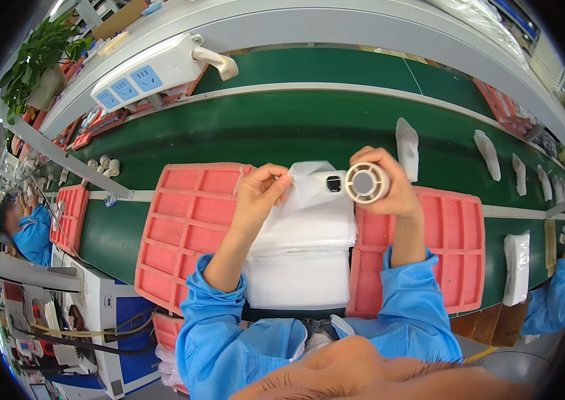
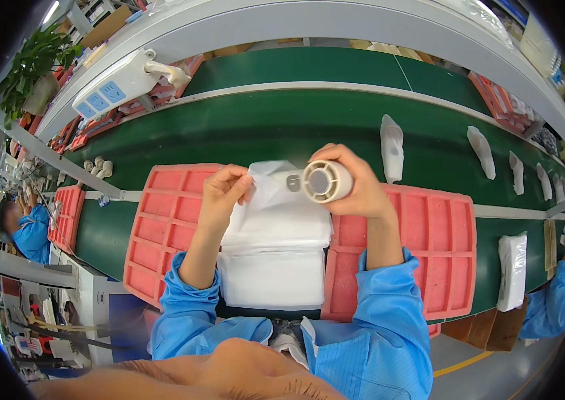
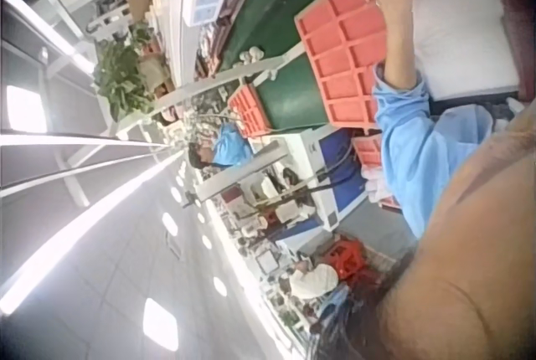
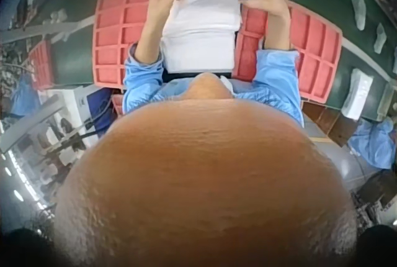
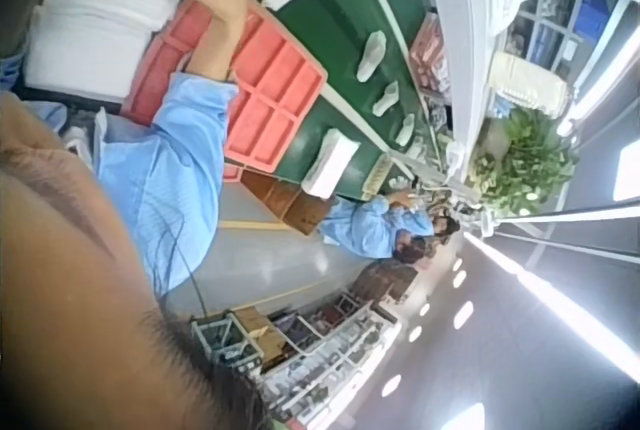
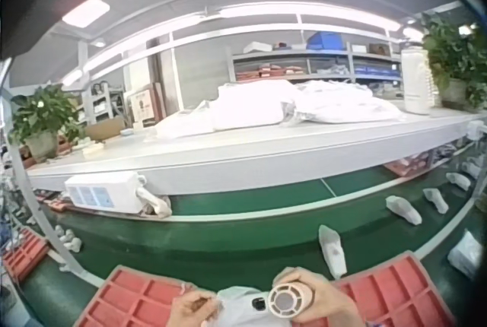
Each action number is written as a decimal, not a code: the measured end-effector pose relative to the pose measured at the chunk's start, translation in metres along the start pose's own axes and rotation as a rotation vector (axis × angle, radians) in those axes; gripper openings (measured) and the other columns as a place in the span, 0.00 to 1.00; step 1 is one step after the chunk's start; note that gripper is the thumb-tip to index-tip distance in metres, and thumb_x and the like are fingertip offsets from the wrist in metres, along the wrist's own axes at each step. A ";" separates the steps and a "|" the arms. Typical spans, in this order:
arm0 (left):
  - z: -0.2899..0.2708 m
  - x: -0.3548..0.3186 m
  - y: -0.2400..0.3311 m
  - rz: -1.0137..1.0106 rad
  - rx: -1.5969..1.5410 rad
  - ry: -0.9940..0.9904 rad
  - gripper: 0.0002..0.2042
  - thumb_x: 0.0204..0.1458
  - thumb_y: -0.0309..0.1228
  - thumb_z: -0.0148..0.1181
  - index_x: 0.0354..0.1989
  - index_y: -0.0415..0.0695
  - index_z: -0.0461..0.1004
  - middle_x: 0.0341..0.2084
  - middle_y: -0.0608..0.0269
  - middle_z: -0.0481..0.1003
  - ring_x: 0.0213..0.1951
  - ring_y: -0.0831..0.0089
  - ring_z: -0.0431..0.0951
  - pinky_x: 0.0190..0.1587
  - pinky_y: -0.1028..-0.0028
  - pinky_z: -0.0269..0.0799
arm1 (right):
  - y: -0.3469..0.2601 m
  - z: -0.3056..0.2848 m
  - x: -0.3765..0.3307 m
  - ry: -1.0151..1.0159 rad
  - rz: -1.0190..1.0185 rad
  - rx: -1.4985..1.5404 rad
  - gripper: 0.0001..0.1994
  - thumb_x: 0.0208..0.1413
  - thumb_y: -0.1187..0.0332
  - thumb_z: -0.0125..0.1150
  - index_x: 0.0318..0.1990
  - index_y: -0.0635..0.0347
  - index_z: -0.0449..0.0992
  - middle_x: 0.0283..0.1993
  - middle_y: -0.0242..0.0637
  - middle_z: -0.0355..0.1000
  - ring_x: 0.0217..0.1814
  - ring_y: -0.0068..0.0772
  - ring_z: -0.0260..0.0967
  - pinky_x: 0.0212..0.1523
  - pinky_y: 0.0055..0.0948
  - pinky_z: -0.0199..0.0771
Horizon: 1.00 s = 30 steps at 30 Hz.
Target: The person wraps small electronic components in protective foam by hand, then places them into a pink sorting tray.
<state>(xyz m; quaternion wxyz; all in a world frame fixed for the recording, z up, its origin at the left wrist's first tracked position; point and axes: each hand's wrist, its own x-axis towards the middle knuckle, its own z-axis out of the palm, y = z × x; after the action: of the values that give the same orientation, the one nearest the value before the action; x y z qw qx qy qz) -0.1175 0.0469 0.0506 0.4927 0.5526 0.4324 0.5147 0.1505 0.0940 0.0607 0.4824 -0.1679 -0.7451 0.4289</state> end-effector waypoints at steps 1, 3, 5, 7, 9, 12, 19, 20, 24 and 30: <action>0.005 -0.001 0.001 0.063 -0.047 0.027 0.04 0.58 0.28 0.59 0.36 0.40 0.75 0.31 0.69 0.74 0.31 0.82 0.71 0.35 0.81 0.68 | 0.005 0.007 0.001 -0.035 -0.001 0.006 0.30 0.30 0.76 0.68 0.49 0.62 0.69 0.45 0.39 0.67 0.46 0.32 0.68 0.46 0.26 0.67; 0.011 -0.002 0.001 0.186 -0.143 0.079 0.05 0.59 0.29 0.57 0.38 0.41 0.74 0.32 0.68 0.74 0.32 0.81 0.72 0.37 0.78 0.69 | 0.007 0.024 0.005 -0.068 -0.002 0.015 0.31 0.29 0.77 0.68 0.50 0.62 0.70 0.46 0.40 0.66 0.47 0.33 0.67 0.47 0.27 0.66; 0.012 -0.003 0.000 0.160 -0.265 0.055 0.05 0.60 0.29 0.56 0.38 0.41 0.73 0.32 0.68 0.74 0.33 0.80 0.72 0.38 0.78 0.69 | 0.006 0.040 0.007 -0.065 -0.040 -0.218 0.36 0.28 0.79 0.68 0.55 0.61 0.68 0.48 0.42 0.64 0.48 0.37 0.68 0.47 0.29 0.68; 0.012 -0.003 -0.002 0.112 -0.513 0.009 0.06 0.61 0.30 0.54 0.39 0.41 0.71 0.32 0.68 0.74 0.35 0.79 0.73 0.39 0.77 0.69 | 0.006 0.052 0.008 -0.061 -0.058 -0.335 0.39 0.28 0.81 0.69 0.57 0.61 0.68 0.50 0.42 0.63 0.49 0.39 0.68 0.48 0.30 0.69; 0.012 -0.003 -0.001 0.087 -0.548 0.000 0.05 0.59 0.29 0.56 0.39 0.41 0.72 0.32 0.68 0.75 0.36 0.79 0.73 0.39 0.76 0.69 | 0.008 0.063 0.006 0.017 -0.063 -0.517 0.42 0.29 0.83 0.69 0.61 0.59 0.65 0.52 0.45 0.61 0.50 0.43 0.67 0.46 0.32 0.72; 0.014 -0.003 0.000 0.039 -0.617 -0.017 0.04 0.56 0.25 0.59 0.39 0.41 0.74 0.32 0.69 0.75 0.38 0.78 0.73 0.41 0.76 0.69 | 0.006 0.071 0.005 0.070 -0.060 -0.644 0.45 0.30 0.84 0.69 0.64 0.58 0.63 0.53 0.46 0.60 0.51 0.46 0.67 0.45 0.34 0.73; 0.049 -0.029 -0.001 0.621 0.523 0.220 0.11 0.43 0.15 0.67 0.36 0.36 0.80 0.30 0.60 0.75 0.29 0.75 0.75 0.31 0.77 0.71 | 0.009 0.081 0.003 0.144 -0.016 -0.714 0.44 0.34 0.81 0.69 0.66 0.57 0.58 0.50 0.46 0.61 0.50 0.48 0.68 0.40 0.37 0.75; 0.052 -0.028 -0.002 0.620 0.524 0.218 0.11 0.43 0.15 0.67 0.36 0.36 0.80 0.30 0.60 0.75 0.29 0.75 0.75 0.31 0.77 0.71 | 0.010 0.080 0.002 0.171 -0.022 -0.710 0.44 0.34 0.81 0.69 0.65 0.58 0.58 0.50 0.46 0.61 0.50 0.49 0.68 0.40 0.37 0.75; 0.061 -0.025 -0.009 0.939 0.779 0.256 0.12 0.42 0.15 0.67 0.38 0.35 0.80 0.31 0.56 0.75 0.26 0.72 0.76 0.29 0.76 0.72 | 0.015 0.076 0.000 0.249 -0.010 -0.677 0.41 0.35 0.80 0.69 0.63 0.61 0.59 0.50 0.47 0.61 0.50 0.50 0.68 0.41 0.38 0.75; 0.048 -0.018 -0.003 0.918 0.680 0.157 0.20 0.39 0.12 0.63 0.44 0.38 0.78 0.37 0.54 0.75 0.31 0.67 0.79 0.29 0.76 0.75 | 0.021 0.071 0.002 0.382 0.061 -0.516 0.33 0.37 0.77 0.68 0.55 0.64 0.61 0.51 0.47 0.61 0.51 0.50 0.67 0.48 0.41 0.71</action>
<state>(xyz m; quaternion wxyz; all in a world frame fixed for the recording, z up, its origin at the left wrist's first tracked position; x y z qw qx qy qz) -0.0709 0.0244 0.0454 -0.0200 0.7709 0.3248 0.5475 0.0850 0.0737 0.0332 0.5421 -0.3845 -0.7198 0.2006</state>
